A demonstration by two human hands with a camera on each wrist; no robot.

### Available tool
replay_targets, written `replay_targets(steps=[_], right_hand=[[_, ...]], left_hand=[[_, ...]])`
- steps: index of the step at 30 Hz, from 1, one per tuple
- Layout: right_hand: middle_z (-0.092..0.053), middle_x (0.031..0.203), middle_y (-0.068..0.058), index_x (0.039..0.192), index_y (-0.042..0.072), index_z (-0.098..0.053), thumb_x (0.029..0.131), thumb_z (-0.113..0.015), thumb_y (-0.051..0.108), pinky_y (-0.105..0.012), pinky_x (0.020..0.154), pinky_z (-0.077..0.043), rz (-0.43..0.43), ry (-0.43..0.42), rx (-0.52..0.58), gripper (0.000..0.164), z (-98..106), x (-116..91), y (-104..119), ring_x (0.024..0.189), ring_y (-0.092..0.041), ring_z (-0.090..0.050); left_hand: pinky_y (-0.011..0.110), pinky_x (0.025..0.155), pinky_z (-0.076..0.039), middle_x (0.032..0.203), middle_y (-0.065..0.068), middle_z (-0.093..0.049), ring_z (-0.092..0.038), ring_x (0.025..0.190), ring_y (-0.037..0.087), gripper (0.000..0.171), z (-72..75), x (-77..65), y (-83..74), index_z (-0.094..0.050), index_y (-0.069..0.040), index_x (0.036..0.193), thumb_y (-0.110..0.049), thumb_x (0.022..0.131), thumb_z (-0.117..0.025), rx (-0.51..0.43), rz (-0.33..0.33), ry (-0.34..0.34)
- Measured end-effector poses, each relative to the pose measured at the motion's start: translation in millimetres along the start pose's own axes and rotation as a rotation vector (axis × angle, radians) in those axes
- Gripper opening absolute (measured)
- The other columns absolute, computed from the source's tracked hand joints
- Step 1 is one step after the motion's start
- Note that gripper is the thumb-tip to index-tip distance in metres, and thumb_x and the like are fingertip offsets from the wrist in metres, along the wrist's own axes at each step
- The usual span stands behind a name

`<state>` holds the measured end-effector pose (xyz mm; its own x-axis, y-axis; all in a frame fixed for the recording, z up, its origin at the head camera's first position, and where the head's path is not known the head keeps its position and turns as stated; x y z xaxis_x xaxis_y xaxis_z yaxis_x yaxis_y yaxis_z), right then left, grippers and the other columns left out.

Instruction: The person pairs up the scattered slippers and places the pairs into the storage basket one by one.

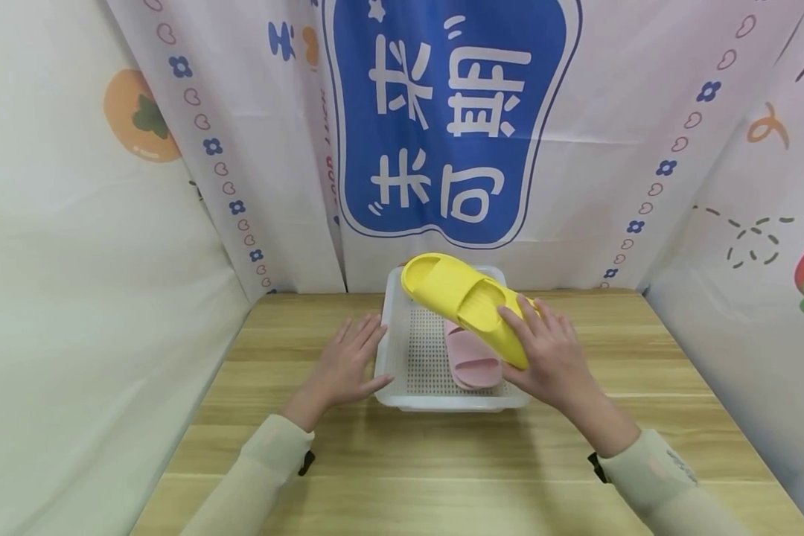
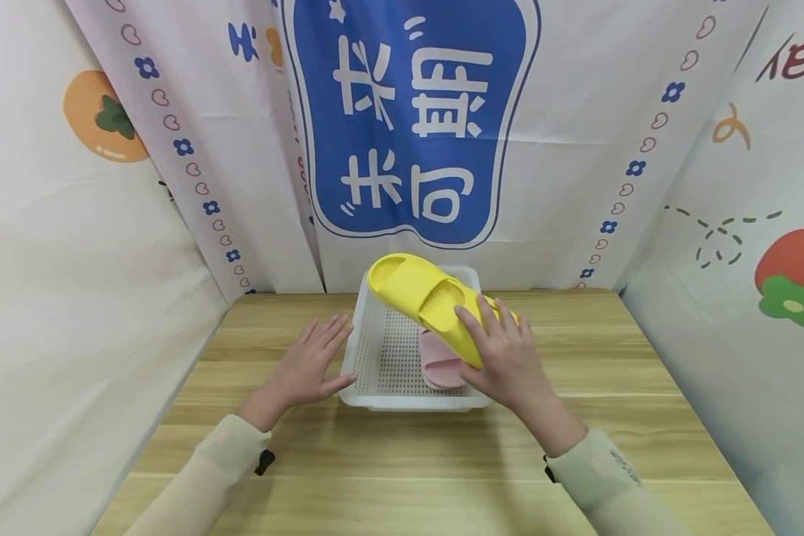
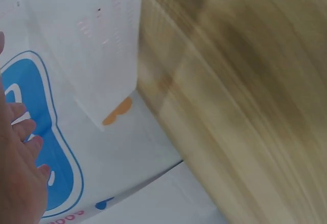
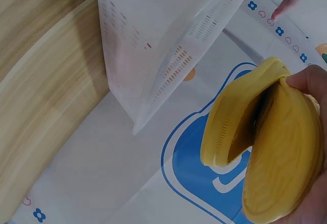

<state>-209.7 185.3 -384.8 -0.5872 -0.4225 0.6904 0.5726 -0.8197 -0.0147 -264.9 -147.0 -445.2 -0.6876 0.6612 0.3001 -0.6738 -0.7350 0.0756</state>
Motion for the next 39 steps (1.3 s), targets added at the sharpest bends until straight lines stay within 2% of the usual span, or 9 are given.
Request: replay_targets(steps=[5, 10, 20, 30, 39], right_hand=[[-0.05, 0.136, -0.025, 0.137, 0.011, -0.048, 0.059, -0.082, 0.03, -0.065, 0.083, -0.044, -0.042, 0.001, 0.01, 0.086, -5.8, 2.6, 3.1, 0.115, -0.05, -0.049], [-0.05, 0.136, -0.025, 0.137, 0.012, -0.047, 0.058, -0.084, 0.03, -0.069, 0.084, -0.043, -0.098, 0.014, 0.012, 0.088, -11.6, 4.1, 6.4, 0.115, -0.051, -0.049], [-0.049, 0.137, -0.025, 0.138, 0.012, -0.047, 0.059, -0.083, 0.03, -0.062, 0.082, -0.043, -0.181, 0.029, 0.02, 0.089, -24.0, 8.4, 14.4, 0.117, -0.049, -0.048], [-0.05, 0.135, -0.027, 0.139, 0.013, -0.045, 0.061, -0.085, 0.035, -0.064, 0.084, -0.043, -0.286, 0.058, 0.005, 0.09, -35.0, 15.8, 23.5, 0.113, -0.05, -0.05], [-0.049, 0.134, -0.022, 0.141, 0.013, -0.042, 0.063, -0.084, 0.036, -0.061, 0.079, -0.045, -0.43, 0.15, 0.016, 0.091, -46.0, 26.0, 31.2, 0.114, -0.045, -0.048]], left_hand=[[0.053, 0.116, -0.014, 0.157, 0.018, -0.023, -0.017, 0.145, 0.033, 0.093, -12.4, -3.3, 1.7, -0.03, 0.002, 0.15, -0.066, 0.09, -0.048, -0.034, 0.017, 0.061], [0.051, 0.116, -0.015, 0.157, 0.018, -0.023, -0.013, 0.146, 0.03, 0.099, -22.1, -3.9, 1.8, -0.027, 0.002, 0.151, -0.071, 0.087, -0.047, -0.052, 0.021, 0.092], [0.047, 0.117, -0.012, 0.159, 0.017, -0.018, -0.017, 0.145, 0.033, 0.104, -31.0, -5.5, 0.7, -0.023, 0.001, 0.152, -0.079, 0.086, -0.031, -0.044, 0.031, 0.16], [0.047, 0.117, -0.015, 0.157, 0.02, -0.021, -0.021, 0.144, 0.034, 0.1, -34.5, -5.5, 1.1, -0.024, 0.004, 0.151, -0.073, 0.089, -0.039, -0.03, 0.024, 0.181], [0.047, 0.117, -0.016, 0.157, 0.02, -0.022, -0.022, 0.143, 0.034, 0.099, -34.7, -6.9, 0.2, -0.025, 0.004, 0.15, -0.071, 0.089, -0.043, -0.05, 0.032, 0.168]])
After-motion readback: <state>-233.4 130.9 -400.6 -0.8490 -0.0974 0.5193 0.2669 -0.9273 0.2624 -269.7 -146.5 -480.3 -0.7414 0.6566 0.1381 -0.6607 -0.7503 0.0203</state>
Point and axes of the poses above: each hand's wrist, its own x-axis towards the middle knuckle, its own z-axis out of the back of the hand, y = z × x, the point moved 3 cm from there along x, towards the middle knuckle
